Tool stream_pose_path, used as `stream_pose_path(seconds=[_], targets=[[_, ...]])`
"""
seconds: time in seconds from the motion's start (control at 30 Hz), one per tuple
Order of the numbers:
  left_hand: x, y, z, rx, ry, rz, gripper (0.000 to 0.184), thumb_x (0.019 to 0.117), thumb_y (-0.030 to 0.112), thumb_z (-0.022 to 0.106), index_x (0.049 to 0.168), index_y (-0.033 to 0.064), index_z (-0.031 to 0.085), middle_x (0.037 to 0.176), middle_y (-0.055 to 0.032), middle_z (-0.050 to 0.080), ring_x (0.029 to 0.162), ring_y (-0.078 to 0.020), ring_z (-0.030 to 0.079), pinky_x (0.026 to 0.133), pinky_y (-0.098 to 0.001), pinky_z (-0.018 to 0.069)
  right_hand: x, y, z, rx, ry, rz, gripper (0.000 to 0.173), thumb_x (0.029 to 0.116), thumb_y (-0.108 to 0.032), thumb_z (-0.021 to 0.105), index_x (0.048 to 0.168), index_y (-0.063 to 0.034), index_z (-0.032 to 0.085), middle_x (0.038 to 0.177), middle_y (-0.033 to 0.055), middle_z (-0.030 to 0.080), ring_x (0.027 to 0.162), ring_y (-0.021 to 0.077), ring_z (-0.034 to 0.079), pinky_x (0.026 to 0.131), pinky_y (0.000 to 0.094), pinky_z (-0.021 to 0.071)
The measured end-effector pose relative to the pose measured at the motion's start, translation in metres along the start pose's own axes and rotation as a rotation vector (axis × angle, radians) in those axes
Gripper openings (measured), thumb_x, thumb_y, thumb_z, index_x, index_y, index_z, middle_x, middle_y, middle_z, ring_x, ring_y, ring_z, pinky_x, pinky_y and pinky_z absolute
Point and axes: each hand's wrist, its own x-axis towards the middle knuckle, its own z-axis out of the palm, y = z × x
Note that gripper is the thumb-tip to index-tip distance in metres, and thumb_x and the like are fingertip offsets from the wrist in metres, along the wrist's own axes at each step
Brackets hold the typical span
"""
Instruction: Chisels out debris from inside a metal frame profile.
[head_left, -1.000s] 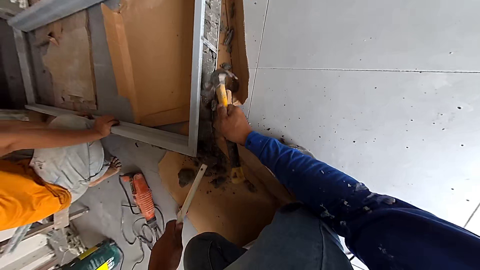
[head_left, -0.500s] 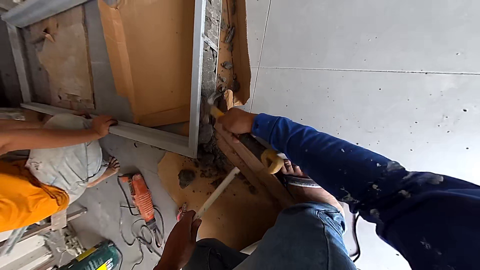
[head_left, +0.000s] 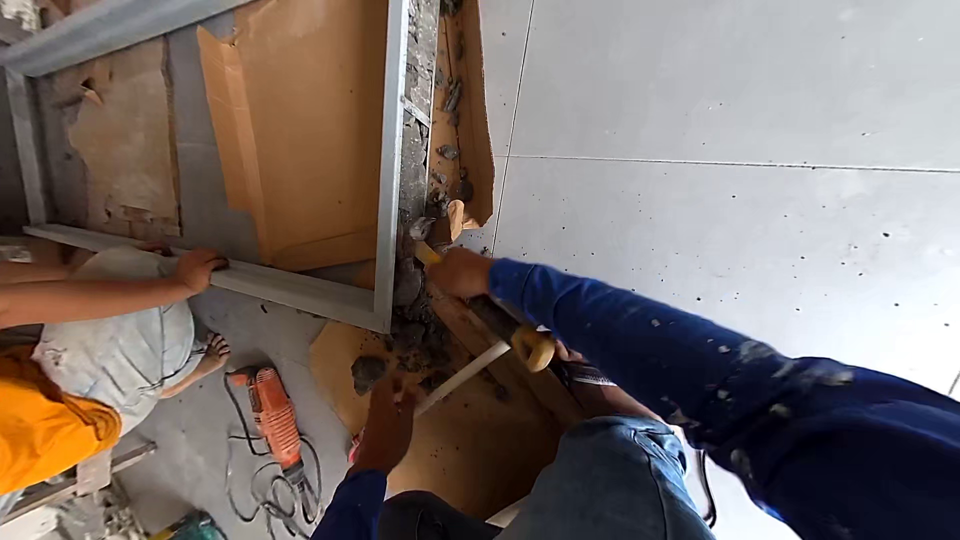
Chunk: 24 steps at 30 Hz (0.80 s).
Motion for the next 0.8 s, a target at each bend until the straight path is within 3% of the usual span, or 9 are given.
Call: stream_pose_path(seconds=[0.13, 0.3, 0.43, 0.5, 0.6, 0.63, 0.67, 0.7, 0.8], targets=[[0.067, 0.005, -0.004, -0.205, 0.293, -0.256, 0.071, 0.1033, 0.048, 0.055, 0.15, -0.0031, 0.039, 0.141, -0.0276, 0.053, 0.127, -0.0401, 0.057, 0.105, -0.0591, 0.048, -0.005, -0.006, -0.021, 0.2, 0.186, -0.084, 0.051, 0.1109, -0.043, 0.036, 0.093, -0.0011, 0.06, 0.072, 0.0128, 0.061, 0.055, 0.0232, 0.062, 0.053, 0.0427, 0.0561], [0.118, 0.027, 0.005, -0.253, 0.448, -0.302, 0.082, 0.0918, 0.052, 0.073, 0.152, 0.0078, 0.041, 0.139, -0.0184, 0.061, 0.13, -0.0328, 0.058, 0.11, -0.0574, 0.0458, -0.097, -0.045, -0.015, 0.514, 0.374, 0.039, 0.038, 0.1112, -0.024, 0.041, 0.08, -0.0079, 0.057, 0.051, -0.0041, 0.047, 0.039, 0.0033, 0.049, 0.04, 0.0182, 0.0428], [0.12, 0.02, 0.005, -0.09, 0.487, -0.238, 0.073, 0.0943, 0.047, 0.073, 0.145, 0.0014, 0.048, 0.127, -0.0217, 0.067, 0.121, -0.0357, 0.064, 0.106, -0.0587, 0.0479, -0.108, -0.06, -0.019, 0.419, 0.38, 0.1, 0.037, 0.1117, -0.026, 0.04, 0.092, -0.0057, 0.063, 0.062, -0.0021, 0.055, 0.047, 0.0052, 0.055, 0.05, 0.0208, 0.0498], [0.121, 0.015, 0.008, -0.192, 0.511, -0.224, 0.067, 0.0929, 0.042, 0.076, 0.141, 0.0025, 0.052, 0.122, -0.0191, 0.069, 0.116, -0.0324, 0.066, 0.103, -0.0565, 0.0503, -0.072, -0.043, -0.022, 0.469, 0.422, 0.001, 0.042, 0.1134, -0.032, 0.035, 0.102, -0.0025, 0.063, 0.067, 0.0035, 0.06, 0.053, 0.0119, 0.062, 0.055, 0.0279, 0.0554], [0.121, 0.008, 0.016, -0.438, 0.511, -0.219, 0.072, 0.0896, 0.037, 0.081, 0.145, 0.0068, 0.046, 0.129, -0.0132, 0.065, 0.12, -0.0232, 0.064, 0.104, -0.048, 0.0524, 0.003, 0.003, -0.009, 0.516, 0.518, -0.237, 0.054, 0.113, -0.043, 0.031, 0.098, 0.002, 0.055, 0.059, 0.0115, 0.059, 0.044, 0.0224, 0.062, 0.041, 0.0401, 0.0563], [0.117, 0.005, 0.015, -0.495, 0.491, -0.225, 0.076, 0.0879, 0.035, 0.083, 0.147, 0.0078, 0.044, 0.13, -0.0124, 0.064, 0.119, -0.0221, 0.064, 0.103, -0.0468, 0.0536, -0.002, 0.0, 0.003, 0.404, 0.5, -0.169, 0.051, 0.1134, -0.038, 0.031, 0.099, 0.0039, 0.056, 0.063, 0.0149, 0.059, 0.047, 0.0256, 0.062, 0.044, 0.0426, 0.0564], [0.114, 0.004, 0.013, -0.538, 0.467, -0.229, 0.078, 0.0871, 0.03, 0.084, 0.149, 0.0078, 0.042, 0.132, -0.0128, 0.064, 0.118, -0.0221, 0.065, 0.101, -0.0463, 0.0547, -0.018, -0.014, 0.007, 0.237, 0.397, 0.011, 0.047, 0.1134, -0.032, 0.033, 0.104, 0.0042, 0.06, 0.075, 0.0184, 0.064, 0.06, 0.0293, 0.067, 0.057, 0.045, 0.0586], [0.112, 0.003, 0.01, -0.57, 0.448, -0.23, 0.078, 0.0873, 0.025, 0.084, 0.15, 0.0072, 0.041, 0.132, -0.0134, 0.065, 0.116, -0.022, 0.067, 0.1, -0.0453, 0.0565, -0.033, -0.036, -0.002, 0.112, 0.176, 0.234, 0.043, 0.1143, -0.033, 0.031, 0.12, -0.0007, 0.059, 0.096, 0.0168, 0.064, 0.083, 0.0287, 0.068, 0.081, 0.045, 0.0571], [0.104, -0.005, 0.007, -0.602, 0.411, -0.242, 0.067, 0.0932, 0.015, 0.077, 0.15, 0.0041, 0.043, 0.122, -0.0158, 0.07, 0.103, -0.0224, 0.072, 0.091, -0.0436, 0.0596, -0.007, -0.003, -0.021, 0.085, 0.024, -0.022, 0.05, 0.1115, -0.04, 0.035, 0.105, 0.0019, 0.062, 0.08, 0.0129, 0.062, 0.062, 0.022, 0.062, 0.059, 0.0409, 0.0548]])
